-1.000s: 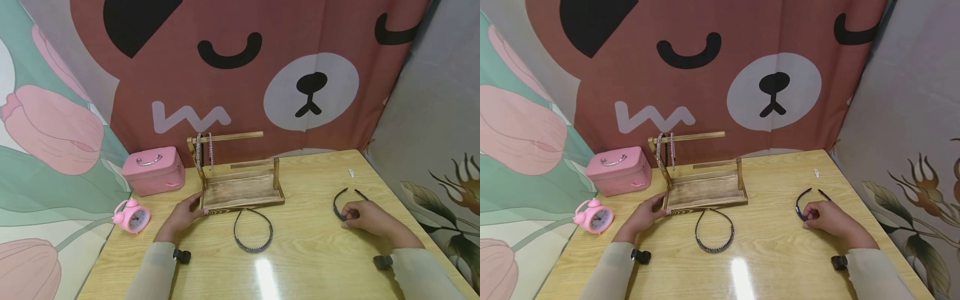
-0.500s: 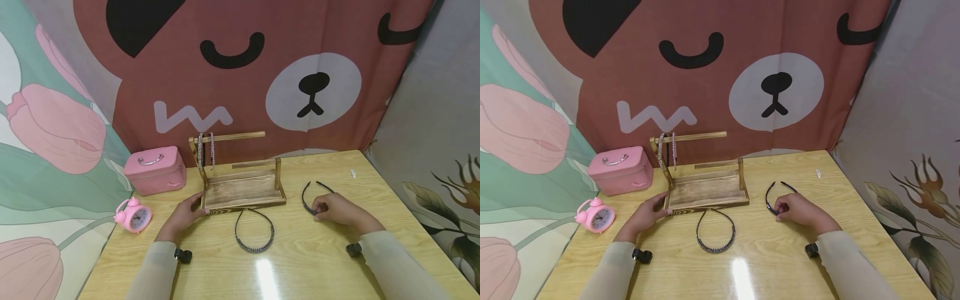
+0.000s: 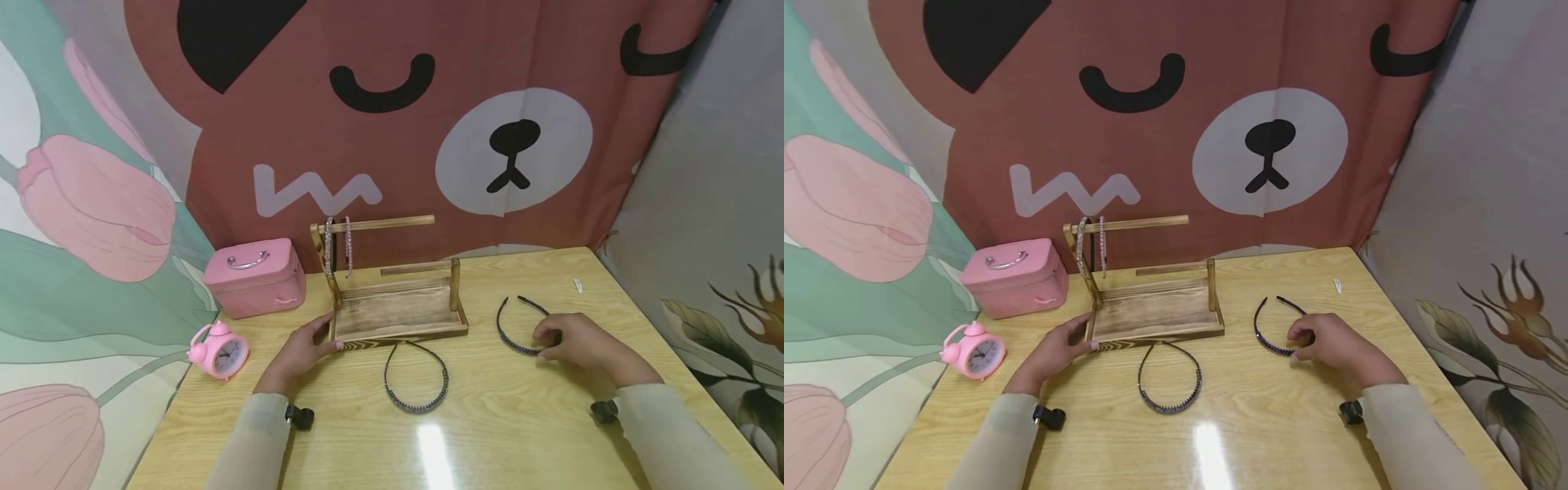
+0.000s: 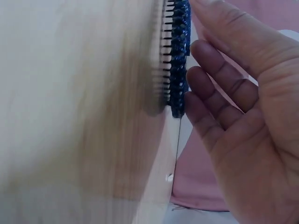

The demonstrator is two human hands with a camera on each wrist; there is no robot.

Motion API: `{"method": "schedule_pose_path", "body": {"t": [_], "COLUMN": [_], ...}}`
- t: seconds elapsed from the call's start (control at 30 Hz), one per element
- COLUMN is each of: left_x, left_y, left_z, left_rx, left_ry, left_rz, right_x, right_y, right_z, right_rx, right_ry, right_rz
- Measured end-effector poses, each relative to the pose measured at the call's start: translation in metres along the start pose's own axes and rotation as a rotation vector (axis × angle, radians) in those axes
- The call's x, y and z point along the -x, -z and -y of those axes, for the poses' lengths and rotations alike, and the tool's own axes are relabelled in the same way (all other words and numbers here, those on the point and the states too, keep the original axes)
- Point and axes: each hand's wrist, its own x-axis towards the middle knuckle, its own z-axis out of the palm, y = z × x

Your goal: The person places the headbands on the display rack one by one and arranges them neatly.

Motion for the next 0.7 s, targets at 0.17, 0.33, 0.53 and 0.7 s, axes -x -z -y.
{"method": "schedule_pose_path", "body": {"t": [0.17, 0.33, 0.53, 0.7], "left_x": [0.001, 0.000, 0.000, -0.001], "left_y": [0.002, 0.000, -0.002, -0.002], "left_z": [0.001, 0.002, 0.002, 0.002], "left_rx": [0.004, 0.017, -0.001, 0.014], "left_ry": [-0.001, -0.010, 0.003, 0.000], "left_rz": [-0.008, 0.001, 0.002, -0.005], "right_x": [0.004, 0.004, 0.000, -0.007], "right_y": [0.005, 0.005, 0.000, 0.000], "right_z": [-0.004, -0.005, -0.003, 0.002], "right_rx": [0.067, 0.164, 0.171, 0.043], "right_ry": [0.057, 0.093, 0.100, 0.030], "right_rz": [0.004, 0.009, -0.044, -0.209]}}
